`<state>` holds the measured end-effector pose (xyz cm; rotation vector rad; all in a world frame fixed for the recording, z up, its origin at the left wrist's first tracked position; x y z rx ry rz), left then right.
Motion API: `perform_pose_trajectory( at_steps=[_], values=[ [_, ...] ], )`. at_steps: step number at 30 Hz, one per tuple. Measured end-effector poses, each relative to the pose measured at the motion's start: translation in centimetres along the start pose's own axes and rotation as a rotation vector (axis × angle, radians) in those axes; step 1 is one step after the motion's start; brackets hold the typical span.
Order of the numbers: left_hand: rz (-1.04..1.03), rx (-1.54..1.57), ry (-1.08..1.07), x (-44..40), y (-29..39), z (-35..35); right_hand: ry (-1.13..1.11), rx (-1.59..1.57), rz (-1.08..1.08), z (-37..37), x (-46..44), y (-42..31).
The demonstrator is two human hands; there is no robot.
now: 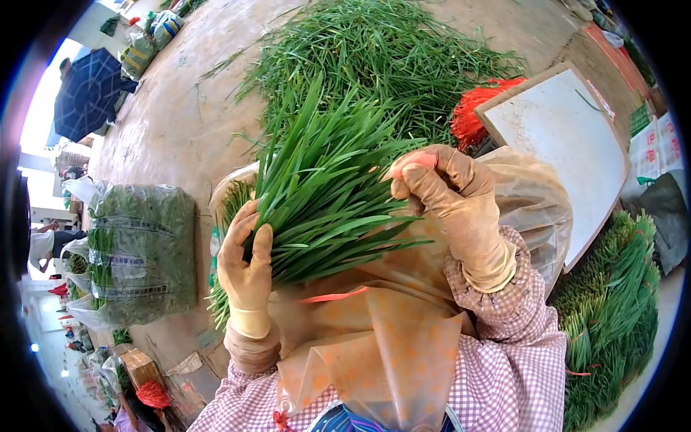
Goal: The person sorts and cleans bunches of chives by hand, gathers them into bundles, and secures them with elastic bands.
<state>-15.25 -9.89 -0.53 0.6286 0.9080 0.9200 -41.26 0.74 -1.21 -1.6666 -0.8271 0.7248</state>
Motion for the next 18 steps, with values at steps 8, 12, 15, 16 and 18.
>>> perform_pose_trajectory(
  at_steps=[8,12,15,16,18],
  values=[
    [0.01,0.022,0.016,0.0,0.0,0.1,-0.108,0.08,-0.194,-2.3,-0.7,2.0],
    [0.004,0.024,0.016,-0.1,0.0,-0.1,-0.162,0.136,-0.014,-4.2,-1.8,2.1],
    [0.017,0.017,0.003,-0.3,-0.3,-0.1,-0.244,0.539,0.35,-6.0,-2.0,0.6],
    [0.017,0.0,0.007,-0.3,-0.4,-0.1,-0.247,0.539,0.335,-6.3,-1.8,1.0],
    [0.013,-0.022,0.016,-0.2,-0.2,0.0,0.123,-0.063,0.038,-2.5,-3.0,2.6]
  ],
)
Point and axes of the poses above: each hand's wrist, its own x-axis away from the middle knuckle, its own z-axis out of the back of the hand, y = z × x, the point moved 10 cm from there along -x, towards the middle knuckle, and after that the axes turned 5 degrees about y, right-handed, at the moved point
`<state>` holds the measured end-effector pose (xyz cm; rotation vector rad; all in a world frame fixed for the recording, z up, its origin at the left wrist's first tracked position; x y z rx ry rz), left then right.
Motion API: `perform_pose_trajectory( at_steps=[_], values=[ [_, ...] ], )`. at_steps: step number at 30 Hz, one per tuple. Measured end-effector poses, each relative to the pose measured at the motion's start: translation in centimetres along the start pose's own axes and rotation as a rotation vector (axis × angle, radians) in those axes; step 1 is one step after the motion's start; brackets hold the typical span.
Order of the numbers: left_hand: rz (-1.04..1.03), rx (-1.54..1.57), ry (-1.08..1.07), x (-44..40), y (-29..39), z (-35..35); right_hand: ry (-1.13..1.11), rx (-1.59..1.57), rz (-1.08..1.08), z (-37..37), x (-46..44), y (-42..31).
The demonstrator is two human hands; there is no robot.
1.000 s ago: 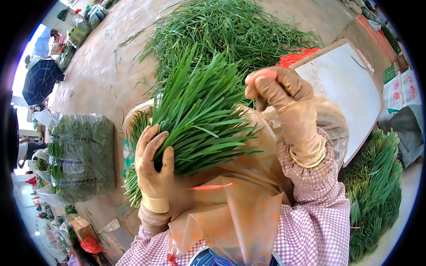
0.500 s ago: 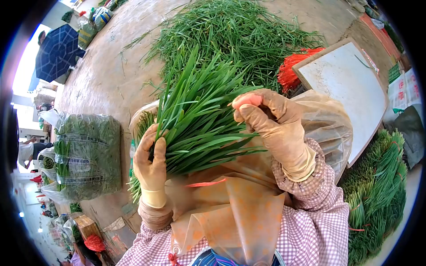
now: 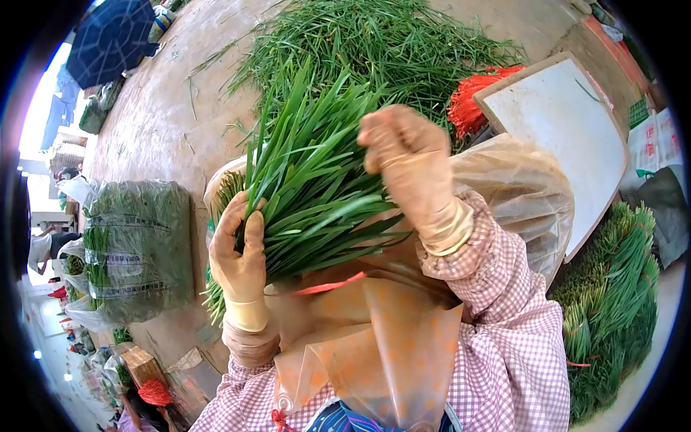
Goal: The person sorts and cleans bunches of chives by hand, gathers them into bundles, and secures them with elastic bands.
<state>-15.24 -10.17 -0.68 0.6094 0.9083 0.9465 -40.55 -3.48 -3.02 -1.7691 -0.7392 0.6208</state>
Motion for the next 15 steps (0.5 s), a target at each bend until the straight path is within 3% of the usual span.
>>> perform_pose_trajectory(
  at_steps=[2,6,8,10,12,15],
  values=[
    [0.013,0.045,0.034,0.0,-0.3,0.2,0.043,0.055,-0.014,1.5,-0.4,-0.6],
    [0.036,-0.009,0.014,-0.3,-0.1,-0.1,-0.234,0.131,0.163,-2.7,2.2,-2.9],
    [-0.012,-0.021,-0.008,-0.4,0.4,-0.4,-0.302,0.199,0.082,-3.7,2.4,-2.2],
    [-0.028,-0.046,0.006,0.0,0.5,-0.4,-0.342,0.537,0.142,-5.0,1.9,-1.5],
    [-0.045,-0.073,0.023,0.1,0.7,-0.1,-0.367,0.557,0.021,-6.0,1.7,-0.3],
    [-0.081,-0.097,0.004,0.1,1.1,-0.1,-0.366,0.527,0.364,-8.0,2.2,-1.6]
  ],
)
Point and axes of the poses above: each hand's wrist, its own x-axis away from the middle knuckle, its own z-axis out of the back of the hand, y = z × x, the point moved 10 cm from there along -x, towards the middle knuckle, and after that the axes turned 5 degrees about y, right-handed, at the moved point
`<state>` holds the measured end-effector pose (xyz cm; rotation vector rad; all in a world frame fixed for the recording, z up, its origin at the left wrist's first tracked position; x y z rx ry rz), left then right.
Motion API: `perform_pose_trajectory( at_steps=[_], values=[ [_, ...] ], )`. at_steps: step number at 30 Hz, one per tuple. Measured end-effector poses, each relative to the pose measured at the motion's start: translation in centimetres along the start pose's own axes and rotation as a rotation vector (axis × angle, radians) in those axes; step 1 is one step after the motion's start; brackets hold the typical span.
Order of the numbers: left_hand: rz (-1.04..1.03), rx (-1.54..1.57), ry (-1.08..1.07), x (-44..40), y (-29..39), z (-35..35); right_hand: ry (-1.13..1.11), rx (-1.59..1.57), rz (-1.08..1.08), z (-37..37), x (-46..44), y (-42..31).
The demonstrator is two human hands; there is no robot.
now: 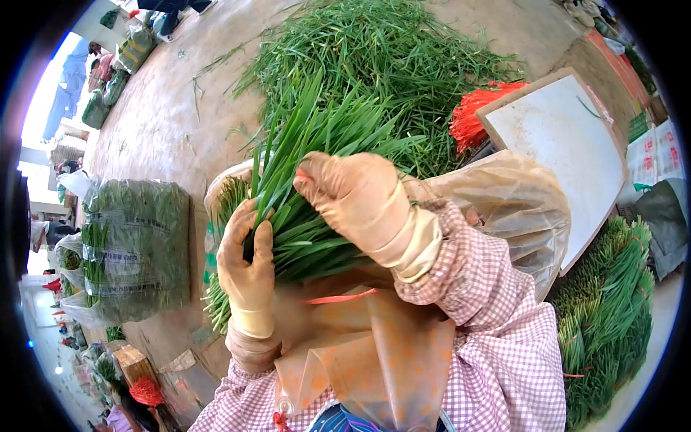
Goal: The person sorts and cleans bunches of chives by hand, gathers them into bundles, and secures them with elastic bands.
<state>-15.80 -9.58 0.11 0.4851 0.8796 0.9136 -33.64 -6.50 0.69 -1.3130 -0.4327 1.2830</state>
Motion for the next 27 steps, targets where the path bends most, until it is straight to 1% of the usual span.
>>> perform_pose_trajectory(
  at_steps=[1,3,4,5,7,9,11,12,13,15,16,17,19,20,21,23,24,25,27],
  values=[
    [-0.013,0.01,0.005,0.1,0.1,0.0,-0.024,0.109,-0.015,-0.2,0.1,0.2],
    [-0.036,0.015,0.048,0.4,0.1,0.3,0.029,0.315,0.123,0.1,0.2,-1.2],
    [-0.051,0.013,0.046,0.4,0.1,0.2,0.143,0.146,0.182,0.9,0.4,-1.5],
    [-0.061,0.021,0.047,0.5,0.0,0.2,0.151,0.154,0.189,1.3,0.4,-1.3],
    [-0.005,0.062,0.04,0.6,-0.9,0.3,0.43,-0.425,-0.327,4.6,1.3,4.2],
    [0.0,0.092,0.04,0.7,-1.2,0.8,0.586,-0.436,-0.334,8.9,1.6,5.0],
    [0.036,0.16,0.049,0.9,-1.6,1.1,0.672,-0.506,-0.351,11.8,2.0,6.2],
    [0.075,0.223,0.092,1.2,-2.1,1.3,0.617,-0.484,-0.295,12.8,1.7,6.8],
    [0.069,0.227,0.09,1.2,-1.9,1.3,0.622,-0.482,-0.29,13.4,1.4,6.8],
    [0.055,0.204,0.064,1.1,-1.5,1.3,0.598,-0.354,-0.29,14.5,0.9,6.4],
    [0.055,0.195,0.055,1.0,-1.4,1.2,0.484,-0.334,-0.277,14.2,0.1,6.2],
    [0.048,0.194,0.052,1.0,-1.2,1.2,0.491,-0.337,-0.274,14.5,-0.3,6.2],
    [0.027,0.135,0.035,1.0,-1.0,1.0,0.256,-0.273,-0.374,12.0,-1.8,6.4],
    [0.024,0.134,0.031,1.0,-0.9,1.0,0.187,-0.151,-0.221,11.2,-2.9,6.0],
    [0.027,0.126,0.025,0.9,-0.8,1.0,0.189,-0.153,-0.221,11.0,-3.6,6.4],
    [0.029,0.113,0.018,1.0,-0.8,1.0,0.014,0.29,0.066,8.7,-5.2,4.5],
    [0.035,0.126,0.023,1.0,-0.9,1.0,0.0,0.343,0.106,8.0,-5.5,4.6],
    [0.041,0.139,0.028,1.0,-1.0,1.0,0.003,0.34,0.102,7.6,-5.6,4.6],
    [0.041,0.148,0.033,1.0,-1.2,1.2,-0.111,0.164,0.008,6.1,-5.5,5.5]
  ],
)
Point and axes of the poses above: each hand's wrist, its own x-axis away from the middle knuckle, its own z-axis out of the back of the hand, y = z × x, the point moved 10 cm from there along -x, towards the middle knuckle, and after that the axes turned 5 degrees about y, right-handed, at the moved point
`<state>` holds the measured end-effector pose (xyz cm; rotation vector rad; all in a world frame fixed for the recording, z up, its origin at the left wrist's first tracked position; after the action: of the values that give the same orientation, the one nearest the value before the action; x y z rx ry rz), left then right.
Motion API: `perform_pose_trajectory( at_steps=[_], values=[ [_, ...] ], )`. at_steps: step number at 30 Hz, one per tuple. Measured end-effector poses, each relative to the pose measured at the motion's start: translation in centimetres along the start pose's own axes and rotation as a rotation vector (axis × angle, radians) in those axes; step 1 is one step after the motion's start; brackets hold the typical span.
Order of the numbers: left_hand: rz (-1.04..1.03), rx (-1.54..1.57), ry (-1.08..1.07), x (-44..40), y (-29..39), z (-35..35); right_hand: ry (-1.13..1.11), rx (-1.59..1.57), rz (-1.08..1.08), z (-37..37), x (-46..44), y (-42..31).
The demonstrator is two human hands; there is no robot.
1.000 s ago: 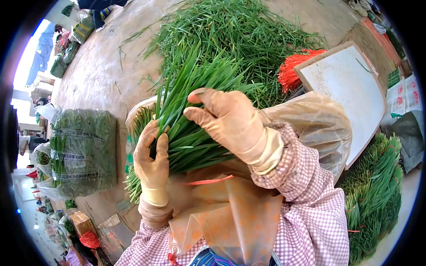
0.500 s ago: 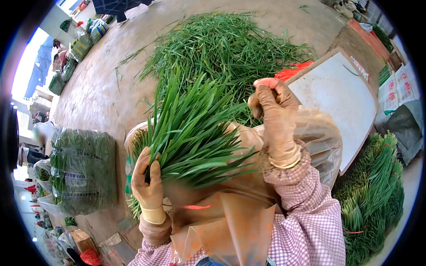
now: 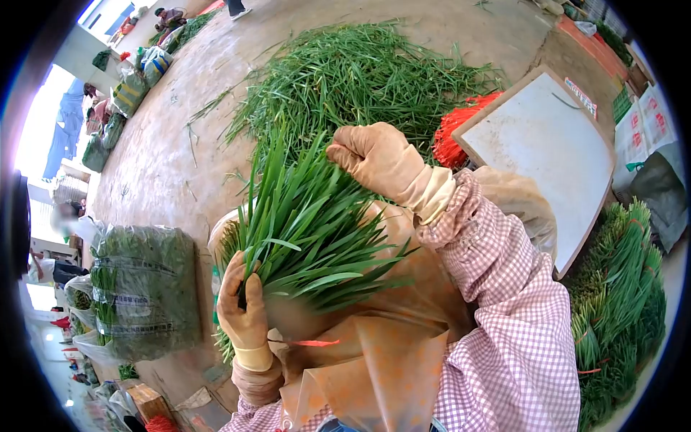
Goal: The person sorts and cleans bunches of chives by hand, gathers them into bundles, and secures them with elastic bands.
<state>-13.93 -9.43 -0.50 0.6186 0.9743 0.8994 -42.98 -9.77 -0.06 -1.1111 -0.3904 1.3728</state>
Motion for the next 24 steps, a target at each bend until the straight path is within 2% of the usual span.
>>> perform_pose_trajectory(
  at_steps=[1,2,4,5,6,9,12,14,16,18,20,22,24],
  values=[
    [0.002,0.011,0.009,0.0,-0.1,0.1,0.081,-0.151,-0.034,0.6,0.2,0.3],
    [0.006,0.01,0.002,-0.1,-0.2,0.2,0.081,-0.153,-0.041,0.7,0.1,0.7],
    [0.065,0.017,-0.009,-0.3,-0.9,0.4,0.482,-0.647,-0.231,4.5,0.7,4.6],
    [0.064,0.035,0.003,-0.4,-0.9,0.5,0.575,-0.677,-0.322,6.0,1.3,5.9],
    [0.062,0.035,-0.002,-0.5,-1.0,0.5,0.567,-0.703,-0.331,6.7,1.4,7.5],
    [0.143,0.081,0.001,-0.7,-1.6,0.5,0.548,-0.641,-0.382,7.4,1.8,6.4],
    [0.184,0.093,-0.021,-0.8,-1.5,0.2,0.149,-0.561,-0.281,3.4,0.3,3.0],
    [0.173,0.083,-0.024,-0.8,-1.2,0.0,0.005,-0.417,-0.137,1.3,-0.5,1.2],
    [0.165,0.07,-0.026,-0.8,-1.1,0.0,-0.06,-0.236,-0.134,-0.2,-1.0,0.9],
    [0.167,0.069,-0.017,-0.7,-1.3,0.1,-0.026,-0.047,0.0,-0.4,-1.4,0.3],
    [0.185,0.078,-0.012,-0.7,-1.3,0.2,0.319,-0.222,0.028,1.6,-1.0,1.1],
    [0.198,0.093,-0.001,-0.8,-1.5,0.4,0.425,-0.503,-0.257,4.2,-0.7,4.4],
    [0.192,0.103,-0.025,-0.9,-1.6,0.3,0.518,-0.616,-0.37,6.1,0.2,6.5]
  ],
)
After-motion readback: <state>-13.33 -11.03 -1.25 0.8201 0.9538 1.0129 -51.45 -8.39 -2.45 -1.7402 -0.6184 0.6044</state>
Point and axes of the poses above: each hand's wrist, its own x-axis away from the middle knuckle, its own z-axis out of the back of the hand, y = z × x, the point moved 10 cm from there along -x, towards the middle knuckle, and after that the axes turned 5 degrees about y, right-handed, at the moved point
